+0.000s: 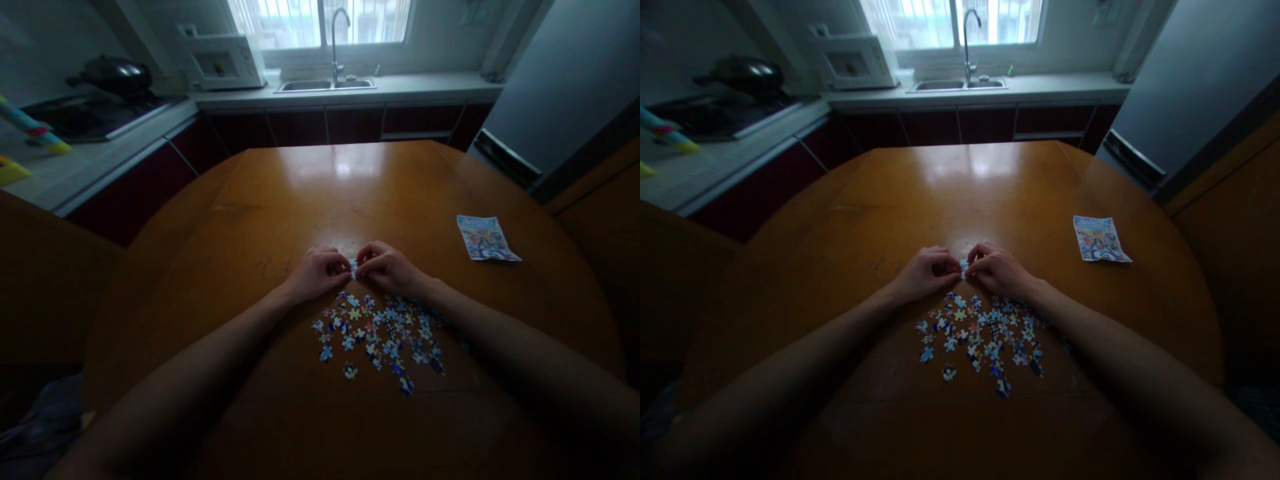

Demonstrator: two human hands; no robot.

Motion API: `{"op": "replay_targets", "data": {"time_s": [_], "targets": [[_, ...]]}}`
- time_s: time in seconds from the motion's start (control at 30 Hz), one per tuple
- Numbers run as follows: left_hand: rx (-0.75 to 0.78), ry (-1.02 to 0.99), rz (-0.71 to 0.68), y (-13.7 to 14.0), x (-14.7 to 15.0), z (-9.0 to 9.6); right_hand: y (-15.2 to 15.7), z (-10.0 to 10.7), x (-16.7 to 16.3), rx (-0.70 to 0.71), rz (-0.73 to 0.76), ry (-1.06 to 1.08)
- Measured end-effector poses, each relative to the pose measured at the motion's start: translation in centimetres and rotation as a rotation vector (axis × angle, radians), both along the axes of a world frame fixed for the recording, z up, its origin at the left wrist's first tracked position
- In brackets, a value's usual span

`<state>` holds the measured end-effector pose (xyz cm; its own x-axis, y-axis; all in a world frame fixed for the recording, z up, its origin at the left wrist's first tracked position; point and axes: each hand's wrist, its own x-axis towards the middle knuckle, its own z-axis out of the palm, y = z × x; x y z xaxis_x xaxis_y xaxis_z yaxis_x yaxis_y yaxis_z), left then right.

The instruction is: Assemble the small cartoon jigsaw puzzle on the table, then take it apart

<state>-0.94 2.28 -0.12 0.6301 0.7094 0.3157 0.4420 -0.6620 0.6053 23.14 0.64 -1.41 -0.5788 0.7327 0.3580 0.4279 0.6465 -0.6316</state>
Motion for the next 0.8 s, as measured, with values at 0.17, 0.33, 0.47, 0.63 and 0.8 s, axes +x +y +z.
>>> {"op": "replay_targets", "data": {"time_s": [0.17, 0.33, 0.47, 0.63, 0.8], "targets": [[-0.006, -0.005, -0.014, 0.05, -0.10, 0.01, 0.04, 0.06, -0.09, 0.013, 0.004, 0.012], [-0.024, -0.009, -0.073, 0.10, -0.29, -0.34, 0.13, -0.04, -0.07, 0.004, -0.009, -0.007], [-0.031, -0.012, -0.074, 0.09, -0.30, -0.50, 0.08, 0.01, -0.12, 0.009, -0.009, -0.003], [-0.012, 0.003, -0.033, -0.01, -0.14, -0.34, 0.08, 0.07, -0.44, 0.016, -0.050, 0.008], [-0.014, -0.018, -0.005, -0.10, -0.04, -0.27, 0.20, -0.06, -0.55, 0.047, -0.055, -0.023]]}}
